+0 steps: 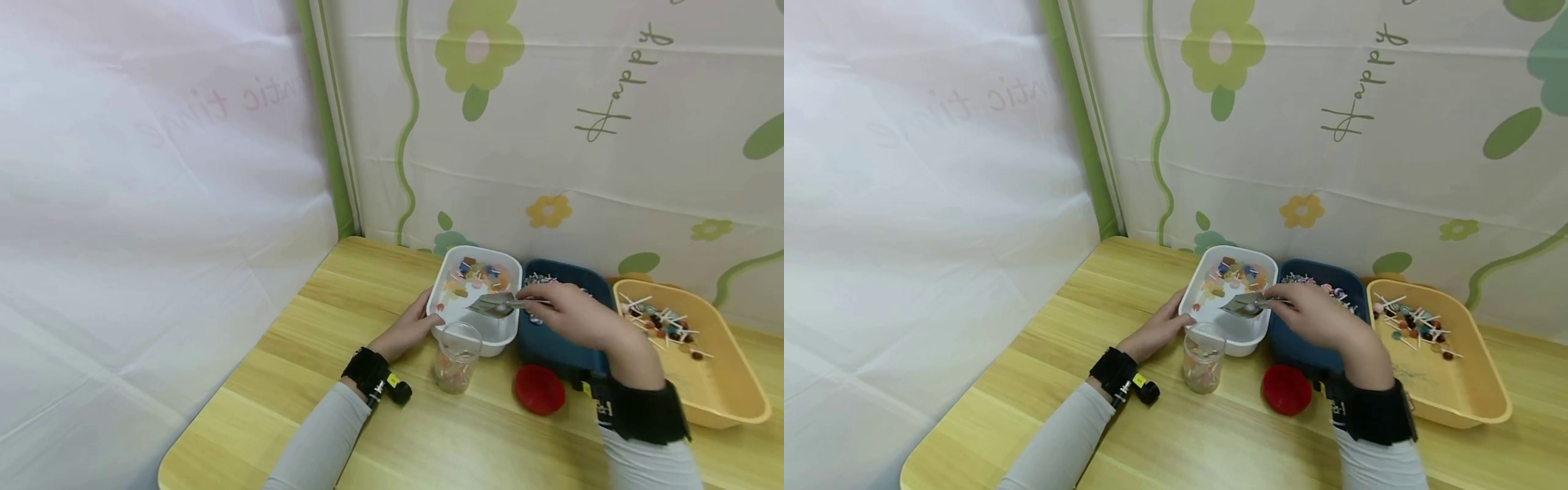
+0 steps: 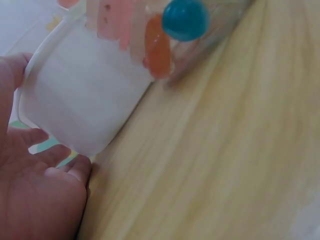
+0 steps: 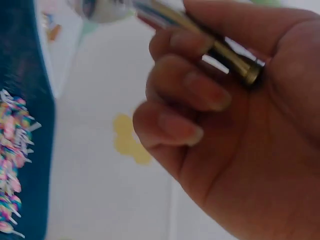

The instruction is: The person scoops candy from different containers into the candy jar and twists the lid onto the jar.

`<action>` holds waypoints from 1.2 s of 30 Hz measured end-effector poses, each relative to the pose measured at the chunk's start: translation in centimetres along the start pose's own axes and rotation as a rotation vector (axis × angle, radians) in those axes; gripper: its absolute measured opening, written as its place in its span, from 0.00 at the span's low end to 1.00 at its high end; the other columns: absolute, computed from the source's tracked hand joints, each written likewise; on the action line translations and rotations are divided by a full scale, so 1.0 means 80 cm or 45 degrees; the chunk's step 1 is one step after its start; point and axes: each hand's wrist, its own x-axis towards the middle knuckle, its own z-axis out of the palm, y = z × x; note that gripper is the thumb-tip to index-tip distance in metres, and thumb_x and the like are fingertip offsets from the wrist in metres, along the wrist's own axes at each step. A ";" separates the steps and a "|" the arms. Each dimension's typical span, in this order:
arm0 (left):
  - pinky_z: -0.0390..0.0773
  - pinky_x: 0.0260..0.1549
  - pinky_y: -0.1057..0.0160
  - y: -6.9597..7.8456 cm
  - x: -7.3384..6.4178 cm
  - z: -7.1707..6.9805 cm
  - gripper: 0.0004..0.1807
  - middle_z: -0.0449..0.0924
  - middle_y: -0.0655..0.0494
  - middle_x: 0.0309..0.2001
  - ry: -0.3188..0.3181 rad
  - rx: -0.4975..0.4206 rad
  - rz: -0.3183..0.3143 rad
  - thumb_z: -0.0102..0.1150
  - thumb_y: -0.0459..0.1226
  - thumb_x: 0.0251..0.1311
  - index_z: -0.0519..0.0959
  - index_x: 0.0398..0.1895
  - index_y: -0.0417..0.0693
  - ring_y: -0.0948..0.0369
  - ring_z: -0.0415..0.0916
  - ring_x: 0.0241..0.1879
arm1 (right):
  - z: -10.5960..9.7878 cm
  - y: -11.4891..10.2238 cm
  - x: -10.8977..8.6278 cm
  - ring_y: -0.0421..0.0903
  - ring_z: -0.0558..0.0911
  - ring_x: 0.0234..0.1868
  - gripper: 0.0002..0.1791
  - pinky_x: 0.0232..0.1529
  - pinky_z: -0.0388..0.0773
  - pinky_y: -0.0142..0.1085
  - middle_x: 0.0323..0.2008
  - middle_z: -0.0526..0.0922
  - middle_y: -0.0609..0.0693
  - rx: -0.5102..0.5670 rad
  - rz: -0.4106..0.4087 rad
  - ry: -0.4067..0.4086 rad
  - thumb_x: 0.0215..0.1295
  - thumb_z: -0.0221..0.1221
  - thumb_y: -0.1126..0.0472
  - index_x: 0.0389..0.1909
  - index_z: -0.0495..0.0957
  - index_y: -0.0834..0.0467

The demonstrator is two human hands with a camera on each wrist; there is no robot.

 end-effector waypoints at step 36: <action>0.55 0.64 0.57 0.002 -0.002 -0.001 0.39 0.49 0.53 0.72 0.000 0.011 0.002 0.49 0.33 0.62 0.46 0.74 0.60 0.61 0.51 0.66 | 0.094 0.023 0.062 0.49 0.73 0.28 0.17 0.18 0.69 0.39 0.33 0.77 0.54 -0.487 0.251 0.039 0.65 0.51 0.62 0.52 0.73 0.63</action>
